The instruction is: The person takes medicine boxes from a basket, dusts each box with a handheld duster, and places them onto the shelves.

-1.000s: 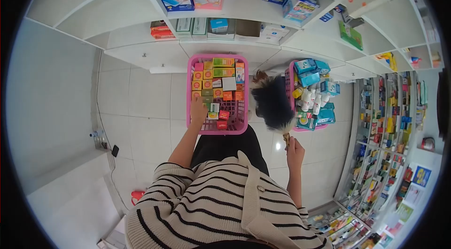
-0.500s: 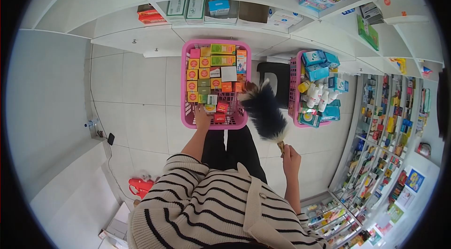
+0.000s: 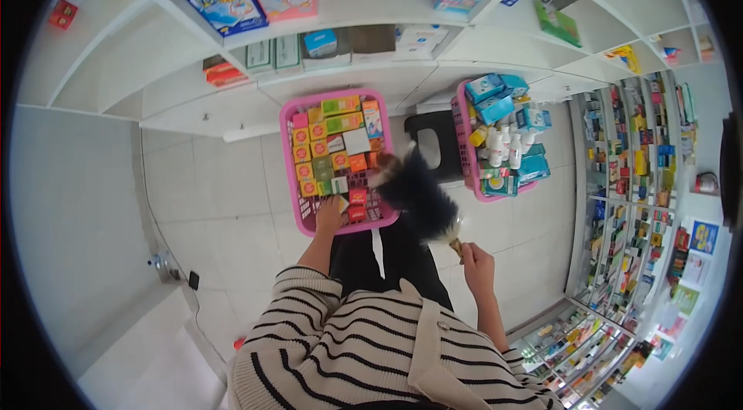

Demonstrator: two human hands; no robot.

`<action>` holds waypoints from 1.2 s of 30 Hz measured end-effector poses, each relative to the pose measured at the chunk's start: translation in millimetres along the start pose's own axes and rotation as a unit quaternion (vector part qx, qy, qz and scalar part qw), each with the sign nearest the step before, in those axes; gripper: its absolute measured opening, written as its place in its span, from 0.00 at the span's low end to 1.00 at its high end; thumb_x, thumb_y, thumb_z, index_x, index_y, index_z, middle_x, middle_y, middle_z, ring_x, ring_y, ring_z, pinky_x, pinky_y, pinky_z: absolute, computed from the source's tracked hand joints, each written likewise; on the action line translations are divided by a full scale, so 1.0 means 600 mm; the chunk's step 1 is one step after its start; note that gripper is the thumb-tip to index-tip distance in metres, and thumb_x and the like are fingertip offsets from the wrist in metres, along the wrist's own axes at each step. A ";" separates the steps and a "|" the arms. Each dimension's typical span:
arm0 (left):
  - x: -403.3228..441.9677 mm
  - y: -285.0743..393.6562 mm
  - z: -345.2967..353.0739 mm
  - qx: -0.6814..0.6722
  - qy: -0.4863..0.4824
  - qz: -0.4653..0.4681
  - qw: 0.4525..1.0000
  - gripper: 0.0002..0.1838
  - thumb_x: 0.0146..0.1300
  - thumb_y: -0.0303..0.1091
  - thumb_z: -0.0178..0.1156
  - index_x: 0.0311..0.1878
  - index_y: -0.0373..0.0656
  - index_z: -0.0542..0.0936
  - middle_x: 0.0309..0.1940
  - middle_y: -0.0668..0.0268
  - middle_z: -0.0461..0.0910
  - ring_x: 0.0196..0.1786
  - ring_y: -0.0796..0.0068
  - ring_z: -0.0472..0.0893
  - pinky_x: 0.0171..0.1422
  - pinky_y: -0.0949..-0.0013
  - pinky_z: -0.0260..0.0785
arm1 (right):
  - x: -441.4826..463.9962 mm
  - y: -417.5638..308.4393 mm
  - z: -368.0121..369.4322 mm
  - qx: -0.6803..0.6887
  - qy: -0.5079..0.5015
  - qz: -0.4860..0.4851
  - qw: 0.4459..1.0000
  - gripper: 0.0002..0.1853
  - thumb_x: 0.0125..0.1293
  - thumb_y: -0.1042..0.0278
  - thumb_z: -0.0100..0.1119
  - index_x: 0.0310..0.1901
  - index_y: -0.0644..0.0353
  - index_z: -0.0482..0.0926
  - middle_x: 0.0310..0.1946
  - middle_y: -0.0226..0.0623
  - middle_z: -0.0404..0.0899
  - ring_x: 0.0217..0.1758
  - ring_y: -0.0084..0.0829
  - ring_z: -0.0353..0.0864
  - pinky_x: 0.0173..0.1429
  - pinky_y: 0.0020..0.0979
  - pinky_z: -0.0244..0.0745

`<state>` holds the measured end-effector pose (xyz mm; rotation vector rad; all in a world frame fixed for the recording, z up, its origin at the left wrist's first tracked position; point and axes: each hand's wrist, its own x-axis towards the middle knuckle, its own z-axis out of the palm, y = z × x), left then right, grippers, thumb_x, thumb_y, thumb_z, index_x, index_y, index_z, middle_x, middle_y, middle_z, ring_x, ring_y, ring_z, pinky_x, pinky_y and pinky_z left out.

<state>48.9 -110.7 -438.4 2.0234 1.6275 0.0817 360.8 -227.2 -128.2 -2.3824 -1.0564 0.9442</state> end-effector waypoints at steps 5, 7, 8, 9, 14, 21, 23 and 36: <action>0.009 0.009 -0.005 -0.021 -0.028 -0.041 0.999 0.23 0.52 0.31 0.64 0.52 0.45 0.71 0.43 0.56 0.77 0.50 0.52 0.78 0.50 0.53 0.74 | -0.014 0.010 0.005 -0.023 0.002 -0.012 1.000 0.16 0.70 0.57 0.52 0.37 0.61 0.83 0.19 0.41 0.78 0.23 0.40 0.79 0.30 0.36 0.70; -0.004 0.021 -0.042 -0.055 -0.012 -0.046 0.997 0.25 0.50 0.34 0.67 0.53 0.41 0.73 0.45 0.53 0.78 0.50 0.51 0.78 0.51 0.53 0.73 | -0.017 0.003 0.001 -0.017 -0.011 -0.006 1.000 0.17 0.70 0.57 0.52 0.37 0.62 0.83 0.18 0.41 0.78 0.22 0.37 0.78 0.30 0.34 0.70; -0.007 0.023 -0.059 -0.086 0.025 -0.030 0.996 0.25 0.50 0.34 0.68 0.52 0.40 0.73 0.45 0.51 0.77 0.48 0.49 0.78 0.51 0.53 0.72 | -0.017 -0.004 -0.001 0.009 -0.006 0.003 1.000 0.18 0.71 0.57 0.51 0.36 0.64 0.82 0.18 0.38 0.77 0.22 0.30 0.76 0.30 0.32 0.68; -0.011 0.025 -0.081 -0.117 0.065 -0.012 0.991 0.25 0.50 0.33 0.68 0.52 0.40 0.73 0.44 0.49 0.77 0.47 0.47 0.77 0.51 0.53 0.72 | -0.018 -0.009 -0.002 0.036 0.001 0.010 0.999 0.19 0.71 0.57 0.50 0.34 0.66 0.81 0.17 0.36 0.75 0.22 0.22 0.73 0.29 0.29 0.67; -0.023 0.040 -0.218 -0.543 0.054 -0.002 0.838 0.30 0.55 0.37 0.63 0.60 0.32 0.70 0.55 0.53 0.76 0.59 0.58 0.77 0.63 0.55 0.69 | -0.008 -0.027 0.003 0.152 0.072 -0.055 0.984 0.24 0.73 0.58 0.51 0.25 0.71 0.80 0.13 0.31 0.71 0.18 0.18 0.68 0.24 0.26 0.62; -0.047 0.208 -0.482 -0.908 0.060 0.000 0.415 0.33 0.66 0.56 0.46 0.64 0.38 0.67 0.52 0.51 0.77 0.54 0.55 0.80 0.59 0.50 0.72 | 0.002 -0.074 0.003 0.179 0.066 -0.139 0.972 0.24 0.72 0.56 0.52 0.28 0.71 0.82 0.14 0.35 0.75 0.17 0.21 0.72 0.24 0.26 0.64; -0.039 0.229 -0.522 -0.909 0.029 0.011 0.417 0.32 0.66 0.55 0.45 0.63 0.39 0.68 0.51 0.51 0.77 0.53 0.53 0.80 0.58 0.49 0.73 | 0.001 -0.089 -0.001 0.275 0.014 -0.074 0.958 0.25 0.74 0.56 0.48 0.24 0.67 0.80 0.12 0.29 0.69 0.16 0.16 0.65 0.21 0.22 0.57; -0.101 0.248 -0.546 -0.886 -0.228 0.038 0.402 0.25 0.74 0.49 0.42 0.62 0.41 0.71 0.59 0.57 0.75 0.62 0.60 0.75 0.65 0.52 0.68 | 0.004 -0.192 -0.069 0.101 0.115 -0.256 0.955 0.21 0.69 0.59 0.56 0.22 0.68 0.79 0.12 0.36 0.69 0.15 0.23 0.68 0.21 0.31 0.60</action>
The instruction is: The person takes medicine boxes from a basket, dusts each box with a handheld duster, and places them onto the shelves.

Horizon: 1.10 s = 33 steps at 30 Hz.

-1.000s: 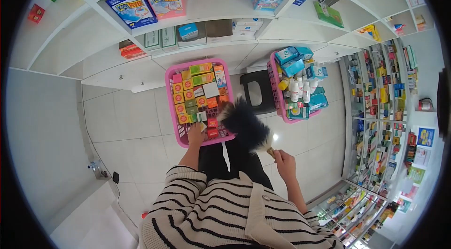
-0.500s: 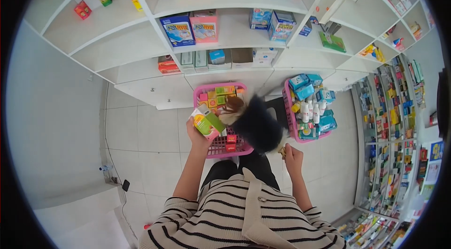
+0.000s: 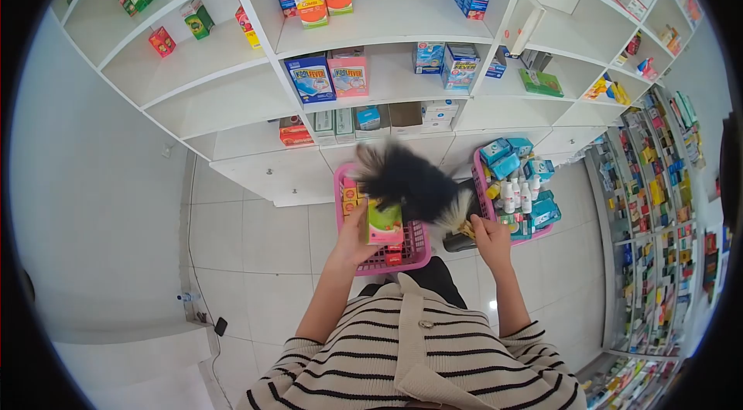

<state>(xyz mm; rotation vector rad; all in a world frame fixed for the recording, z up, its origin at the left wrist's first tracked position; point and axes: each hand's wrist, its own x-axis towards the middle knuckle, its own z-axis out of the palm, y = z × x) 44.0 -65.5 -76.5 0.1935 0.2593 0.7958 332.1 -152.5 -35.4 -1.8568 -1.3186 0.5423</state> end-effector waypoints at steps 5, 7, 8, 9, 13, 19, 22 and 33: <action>-0.022 -0.024 0.003 0.013 0.070 0.017 0.997 0.28 0.71 0.52 0.47 0.63 0.40 0.70 0.57 0.57 0.75 0.57 0.56 0.76 0.64 0.46 0.67 | 0.008 -0.025 -0.011 -0.056 0.007 -0.095 0.994 0.18 0.65 0.59 0.59 0.22 0.64 0.80 0.15 0.42 0.74 0.16 0.39 0.73 0.23 0.34 0.63; -0.024 -0.033 0.017 -0.006 0.145 0.044 0.988 0.28 0.72 0.51 0.45 0.64 0.39 0.69 0.57 0.57 0.75 0.58 0.54 0.75 0.65 0.41 0.64 | 0.006 -0.033 -0.024 -0.074 -0.059 -0.138 0.986 0.18 0.64 0.59 0.59 0.21 0.63 0.80 0.15 0.42 0.74 0.17 0.41 0.74 0.23 0.36 0.64; -0.027 -0.028 0.023 -0.005 0.146 0.047 0.988 0.28 0.72 0.51 0.45 0.64 0.39 0.69 0.57 0.57 0.75 0.58 0.54 0.75 0.65 0.41 0.64 | 0.007 -0.034 -0.026 -0.093 -0.123 -0.178 0.972 0.18 0.64 0.59 0.59 0.20 0.62 0.80 0.15 0.42 0.74 0.18 0.43 0.75 0.23 0.38 0.65; -0.031 -0.022 0.029 -0.421 0.122 -0.043 0.898 0.27 0.71 0.50 0.45 0.65 0.40 0.69 0.59 0.57 0.74 0.61 0.53 0.74 0.67 0.44 0.63 | 0.007 -0.034 -0.018 -0.092 -0.125 -0.180 0.971 0.18 0.64 0.59 0.59 0.20 0.62 0.80 0.15 0.42 0.74 0.18 0.43 0.75 0.23 0.38 0.65; -0.027 -0.032 0.008 -0.039 0.005 0.039 0.998 0.28 0.71 0.50 0.45 0.67 0.41 0.68 0.63 0.58 0.72 0.65 0.57 0.71 0.70 0.50 0.62 | 0.014 -0.027 -0.008 -0.071 -0.078 -0.170 0.980 0.18 0.63 0.59 0.59 0.20 0.60 0.80 0.15 0.41 0.74 0.18 0.44 0.74 0.24 0.39 0.66; -0.018 -0.040 -0.034 -0.034 0.062 0.040 0.997 0.27 0.70 0.55 0.47 0.64 0.46 0.69 0.60 0.61 0.72 0.62 0.63 0.72 0.67 0.52 0.64 | 0.017 -0.029 -0.005 -0.078 -0.059 -0.201 0.975 0.18 0.64 0.59 0.59 0.20 0.61 0.79 0.16 0.41 0.74 0.19 0.44 0.75 0.23 0.39 0.66; -0.020 -0.036 -0.021 -0.028 0.095 0.047 0.994 0.27 0.70 0.53 0.49 0.64 0.46 0.70 0.60 0.60 0.73 0.62 0.62 0.72 0.65 0.53 0.67 | 0.010 -0.027 -0.001 -0.080 -0.053 -0.215 0.972 0.18 0.64 0.59 0.58 0.20 0.61 0.79 0.15 0.40 0.74 0.19 0.44 0.75 0.23 0.39 0.66; -0.036 -0.034 0.053 -0.025 -0.018 0.069 0.997 0.28 0.71 0.54 0.46 0.64 0.43 0.69 0.60 0.60 0.73 0.63 0.65 0.72 0.71 0.56 0.61 | 0.008 0.004 -0.023 -0.111 -0.065 -0.198 0.972 0.18 0.64 0.59 0.57 0.20 0.60 0.79 0.16 0.39 0.75 0.19 0.42 0.76 0.24 0.38 0.67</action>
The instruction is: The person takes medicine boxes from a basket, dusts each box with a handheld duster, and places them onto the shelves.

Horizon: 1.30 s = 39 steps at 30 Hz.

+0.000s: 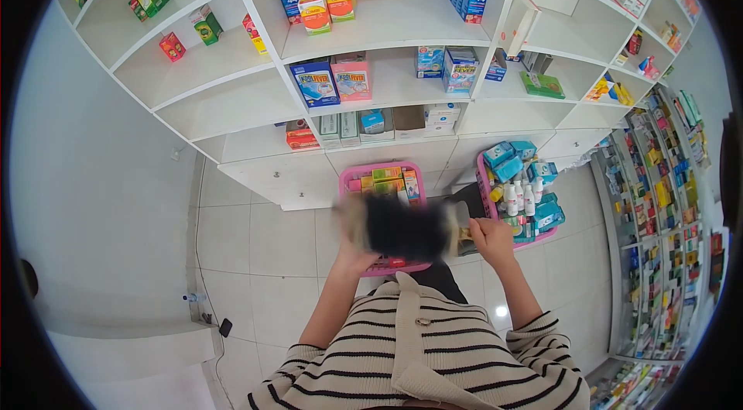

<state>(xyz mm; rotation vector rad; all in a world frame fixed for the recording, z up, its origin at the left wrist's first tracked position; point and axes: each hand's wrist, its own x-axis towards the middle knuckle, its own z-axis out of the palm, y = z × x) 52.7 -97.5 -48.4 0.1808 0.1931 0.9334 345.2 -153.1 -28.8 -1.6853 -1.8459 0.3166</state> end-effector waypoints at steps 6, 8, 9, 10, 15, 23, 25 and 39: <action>0.004 -0.002 0.038 0.059 0.031 -0.015 0.998 0.28 0.73 0.55 0.41 0.65 0.43 0.68 0.60 0.63 0.75 0.64 0.66 0.72 0.66 0.56 0.66 | 0.008 0.003 -0.022 0.023 0.005 -0.001 1.000 0.18 0.64 0.60 0.58 0.19 0.61 0.79 0.16 0.39 0.75 0.18 0.42 0.75 0.24 0.38 0.67; 0.005 -0.010 0.010 0.034 0.060 0.017 0.997 0.35 0.70 0.62 0.45 0.66 0.43 0.66 0.58 0.60 0.75 0.59 0.62 0.76 0.66 0.55 0.68 | 0.011 0.018 -0.029 0.032 0.004 -0.025 0.999 0.18 0.63 0.60 0.59 0.18 0.61 0.79 0.15 0.39 0.75 0.18 0.41 0.75 0.24 0.37 0.67; 0.012 -0.012 -0.010 0.050 0.095 0.012 0.994 0.36 0.69 0.63 0.45 0.67 0.43 0.65 0.60 0.59 0.73 0.61 0.63 0.74 0.66 0.56 0.68 | 0.013 0.018 -0.034 0.031 0.005 -0.025 0.999 0.18 0.63 0.60 0.59 0.18 0.61 0.79 0.15 0.39 0.75 0.18 0.41 0.75 0.24 0.37 0.67; 0.018 -0.011 -0.008 0.065 0.130 0.006 0.989 0.37 0.68 0.65 0.45 0.67 0.43 0.64 0.62 0.59 0.71 0.63 0.64 0.73 0.66 0.57 0.68 | 0.013 0.016 -0.041 0.025 0.017 -0.025 0.999 0.18 0.63 0.61 0.60 0.18 0.61 0.78 0.15 0.39 0.74 0.18 0.41 0.75 0.23 0.37 0.66; 0.005 -0.007 -0.037 0.028 0.036 0.002 0.999 0.29 0.72 0.53 0.47 0.67 0.44 0.65 0.62 0.62 0.71 0.63 0.64 0.73 0.67 0.59 0.67 | 0.000 0.026 -0.046 0.044 -0.028 -0.057 0.997 0.17 0.62 0.62 0.60 0.18 0.62 0.78 0.14 0.39 0.72 0.17 0.41 0.74 0.22 0.37 0.63; 0.008 -0.017 -0.062 0.189 -0.033 0.098 0.977 0.25 0.72 0.46 0.49 0.65 0.41 0.67 0.59 0.61 0.72 0.60 0.67 0.74 0.65 0.62 0.67 | -0.016 -0.006 -0.034 0.034 0.065 0.018 0.997 0.16 0.63 0.65 0.60 0.20 0.63 0.78 0.14 0.39 0.70 0.17 0.40 0.71 0.22 0.36 0.61; 0.008 -0.025 -0.060 0.263 0.013 0.109 0.958 0.22 0.72 0.43 0.49 0.64 0.41 0.68 0.58 0.61 0.73 0.57 0.67 0.75 0.62 0.63 0.69 | -0.035 0.002 -0.028 0.071 0.040 0.024 0.996 0.15 0.63 0.66 0.60 0.20 0.64 0.78 0.14 0.39 0.70 0.17 0.39 0.71 0.22 0.36 0.61; 0.008 -0.038 -0.064 -0.038 -0.020 -0.025 0.999 0.33 0.71 0.58 0.42 0.67 0.41 0.63 0.61 0.58 0.70 0.64 0.62 0.71 0.69 0.54 0.65 | -0.032 -0.038 -0.011 0.037 0.055 0.007 0.998 0.17 0.62 0.65 0.61 0.18 0.63 0.75 0.15 0.40 0.72 0.17 0.41 0.72 0.23 0.37 0.62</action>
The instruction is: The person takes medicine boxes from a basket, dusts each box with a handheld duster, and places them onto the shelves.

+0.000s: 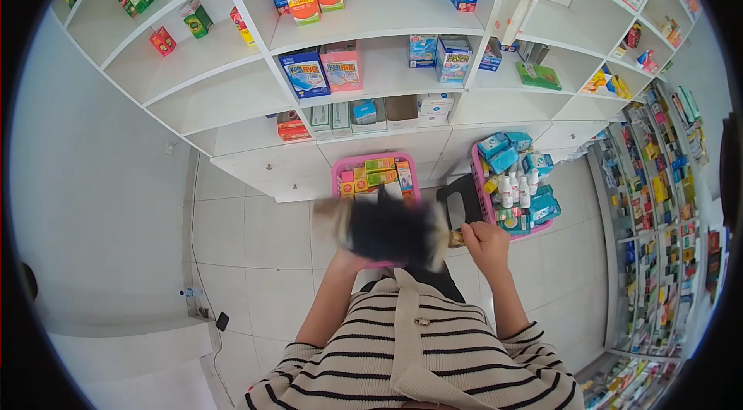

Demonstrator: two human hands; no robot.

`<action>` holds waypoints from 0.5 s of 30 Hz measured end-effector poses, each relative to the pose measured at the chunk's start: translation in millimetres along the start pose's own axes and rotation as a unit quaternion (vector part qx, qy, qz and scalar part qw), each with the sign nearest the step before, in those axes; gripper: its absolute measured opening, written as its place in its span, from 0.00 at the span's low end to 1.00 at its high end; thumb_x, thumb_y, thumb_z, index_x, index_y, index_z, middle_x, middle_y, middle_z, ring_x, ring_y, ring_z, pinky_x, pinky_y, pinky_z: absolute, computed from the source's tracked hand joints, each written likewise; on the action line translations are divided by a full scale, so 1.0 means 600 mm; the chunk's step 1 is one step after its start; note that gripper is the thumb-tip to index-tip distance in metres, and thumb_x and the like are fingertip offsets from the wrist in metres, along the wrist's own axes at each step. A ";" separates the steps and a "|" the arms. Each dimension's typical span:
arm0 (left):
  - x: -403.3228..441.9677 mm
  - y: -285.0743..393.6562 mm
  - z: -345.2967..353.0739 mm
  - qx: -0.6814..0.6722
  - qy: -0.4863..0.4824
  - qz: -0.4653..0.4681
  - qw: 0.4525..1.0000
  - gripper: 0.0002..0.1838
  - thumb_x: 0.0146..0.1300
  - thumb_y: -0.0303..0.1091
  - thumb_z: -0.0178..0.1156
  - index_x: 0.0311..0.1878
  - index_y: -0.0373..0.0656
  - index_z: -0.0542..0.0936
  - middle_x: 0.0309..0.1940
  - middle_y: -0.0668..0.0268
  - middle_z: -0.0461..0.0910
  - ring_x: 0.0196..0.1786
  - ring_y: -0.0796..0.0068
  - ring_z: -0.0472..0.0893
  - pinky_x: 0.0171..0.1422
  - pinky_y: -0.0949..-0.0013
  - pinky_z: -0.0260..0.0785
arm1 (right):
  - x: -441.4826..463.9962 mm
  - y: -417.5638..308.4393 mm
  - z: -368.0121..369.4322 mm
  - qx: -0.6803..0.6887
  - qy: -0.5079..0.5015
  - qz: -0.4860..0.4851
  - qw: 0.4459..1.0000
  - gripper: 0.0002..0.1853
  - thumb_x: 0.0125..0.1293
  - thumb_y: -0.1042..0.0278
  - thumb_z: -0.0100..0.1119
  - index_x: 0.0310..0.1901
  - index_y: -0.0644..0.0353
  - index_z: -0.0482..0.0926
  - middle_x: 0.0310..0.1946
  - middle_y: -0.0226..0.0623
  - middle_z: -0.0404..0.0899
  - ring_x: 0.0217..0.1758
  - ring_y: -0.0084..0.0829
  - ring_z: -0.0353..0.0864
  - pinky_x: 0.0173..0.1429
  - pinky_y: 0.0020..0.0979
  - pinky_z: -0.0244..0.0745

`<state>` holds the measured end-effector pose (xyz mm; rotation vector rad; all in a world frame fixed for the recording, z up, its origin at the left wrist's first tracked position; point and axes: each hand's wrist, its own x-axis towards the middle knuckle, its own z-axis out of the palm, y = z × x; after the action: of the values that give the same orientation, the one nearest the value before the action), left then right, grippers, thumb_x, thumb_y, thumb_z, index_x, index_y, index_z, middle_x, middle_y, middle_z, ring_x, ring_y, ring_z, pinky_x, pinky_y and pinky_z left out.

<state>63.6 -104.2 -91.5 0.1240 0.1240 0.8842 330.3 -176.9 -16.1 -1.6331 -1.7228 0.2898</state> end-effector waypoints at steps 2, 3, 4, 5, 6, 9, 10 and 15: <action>-0.007 -0.007 0.081 0.131 0.110 0.080 0.982 0.35 0.71 0.61 0.40 0.69 0.42 0.62 0.60 0.59 0.70 0.63 0.60 0.72 0.70 0.54 0.63 | 0.000 -0.002 0.006 0.001 -0.008 -0.008 1.000 0.16 0.61 0.64 0.62 0.19 0.62 0.77 0.15 0.39 0.73 0.17 0.41 0.73 0.23 0.38 0.64; 0.007 -0.002 0.021 0.202 -0.045 0.103 0.973 0.32 0.73 0.57 0.39 0.69 0.44 0.63 0.62 0.59 0.70 0.64 0.62 0.71 0.70 0.54 0.63 | 0.000 0.001 0.008 0.002 -0.009 -0.009 1.000 0.16 0.61 0.64 0.62 0.19 0.62 0.77 0.15 0.39 0.73 0.17 0.41 0.73 0.23 0.38 0.64; 0.025 0.004 0.024 0.249 -0.197 0.137 0.938 0.29 0.74 0.53 0.38 0.70 0.45 0.63 0.63 0.60 0.69 0.65 0.63 0.70 0.69 0.54 0.64 | -0.001 0.007 0.008 0.006 -0.009 0.016 1.000 0.15 0.61 0.64 0.62 0.19 0.62 0.77 0.15 0.39 0.73 0.17 0.42 0.73 0.23 0.38 0.63; 0.014 0.000 0.029 0.200 -0.095 0.136 0.966 0.28 0.73 0.53 0.41 0.68 0.45 0.65 0.59 0.61 0.72 0.62 0.64 0.72 0.66 0.54 0.65 | -0.003 0.013 0.008 0.009 -0.008 0.042 0.999 0.15 0.61 0.64 0.62 0.19 0.62 0.78 0.15 0.39 0.73 0.17 0.42 0.73 0.23 0.38 0.63; 0.002 -0.006 0.036 0.148 0.008 0.133 0.980 0.26 0.72 0.52 0.43 0.65 0.45 0.68 0.55 0.63 0.74 0.60 0.65 0.74 0.64 0.54 0.67 | -0.006 0.016 0.008 0.009 -0.010 0.042 0.999 0.15 0.61 0.64 0.62 0.19 0.62 0.78 0.15 0.39 0.73 0.17 0.42 0.73 0.23 0.38 0.63; -0.011 -0.010 0.077 0.039 0.212 0.121 0.969 0.23 0.70 0.51 0.49 0.60 0.45 0.73 0.46 0.67 0.79 0.54 0.67 0.77 0.58 0.54 0.70 | -0.011 0.024 0.004 0.066 -0.025 0.006 0.997 0.16 0.62 0.64 0.62 0.19 0.63 0.77 0.15 0.39 0.73 0.17 0.42 0.72 0.23 0.38 0.62; -0.010 -0.005 0.061 0.062 0.155 0.102 0.981 0.26 0.71 0.53 0.46 0.64 0.46 0.68 0.56 0.64 0.74 0.61 0.66 0.73 0.64 0.55 0.65 | -0.008 0.026 -0.001 0.036 -0.011 0.046 0.998 0.16 0.62 0.64 0.62 0.19 0.63 0.77 0.15 0.40 0.73 0.17 0.42 0.72 0.23 0.38 0.62; 0.002 -0.009 0.009 0.163 0.025 0.112 0.980 0.30 0.72 0.54 0.44 0.70 0.46 0.62 0.67 0.60 0.67 0.68 0.63 0.68 0.73 0.53 0.59 | -0.003 0.046 -0.021 0.028 -0.024 0.047 0.998 0.17 0.63 0.63 0.61 0.20 0.64 0.78 0.15 0.40 0.73 0.17 0.40 0.72 0.23 0.37 0.62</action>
<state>69.5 -106.8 -87.4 0.4279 0.3056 1.0872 359.1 -178.1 -25.1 -1.6819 -1.6612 0.4227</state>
